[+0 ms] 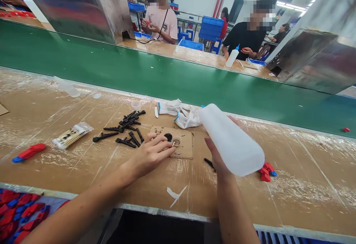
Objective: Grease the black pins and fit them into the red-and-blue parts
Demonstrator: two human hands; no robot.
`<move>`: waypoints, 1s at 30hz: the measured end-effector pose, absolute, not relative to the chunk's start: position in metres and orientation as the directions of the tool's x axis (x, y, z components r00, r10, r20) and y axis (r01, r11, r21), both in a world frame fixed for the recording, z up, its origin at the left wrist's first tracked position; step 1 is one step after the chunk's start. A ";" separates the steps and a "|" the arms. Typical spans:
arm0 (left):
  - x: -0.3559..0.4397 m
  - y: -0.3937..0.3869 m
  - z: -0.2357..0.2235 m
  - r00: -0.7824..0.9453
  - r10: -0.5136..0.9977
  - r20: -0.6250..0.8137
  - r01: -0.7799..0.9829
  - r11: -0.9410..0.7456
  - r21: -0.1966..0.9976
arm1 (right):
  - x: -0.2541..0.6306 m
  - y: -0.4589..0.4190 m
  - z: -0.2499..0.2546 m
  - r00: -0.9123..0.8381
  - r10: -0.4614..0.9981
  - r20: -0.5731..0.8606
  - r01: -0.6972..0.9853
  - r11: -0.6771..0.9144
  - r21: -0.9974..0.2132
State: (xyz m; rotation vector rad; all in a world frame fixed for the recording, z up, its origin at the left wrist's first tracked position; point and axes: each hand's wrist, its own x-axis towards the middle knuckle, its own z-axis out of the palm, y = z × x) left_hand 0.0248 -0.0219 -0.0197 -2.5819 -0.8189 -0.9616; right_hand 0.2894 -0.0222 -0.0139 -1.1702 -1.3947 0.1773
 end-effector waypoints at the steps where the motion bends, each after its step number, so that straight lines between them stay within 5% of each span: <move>1: 0.022 -0.024 -0.019 0.610 0.408 0.680 0.586 -0.809 -0.041 | 0.290 -0.023 -0.016 0.271 0.712 0.648 0.488 0.479 -0.730; 9: 0.018 -0.029 -0.025 0.521 0.350 0.779 0.543 -0.839 0.014 | 0.270 -0.017 -0.006 0.254 0.853 0.456 0.112 0.442 -0.890; 22: 0.019 -0.031 -0.025 0.467 0.330 0.821 0.494 -0.867 0.068 | 0.246 0.003 0.012 0.014 0.849 0.528 0.177 0.518 -0.837; 30: 0.017 -0.035 -0.027 0.434 0.350 0.830 0.502 -0.859 0.100 | 0.232 0.013 0.000 0.116 0.812 0.572 0.168 0.552 -0.817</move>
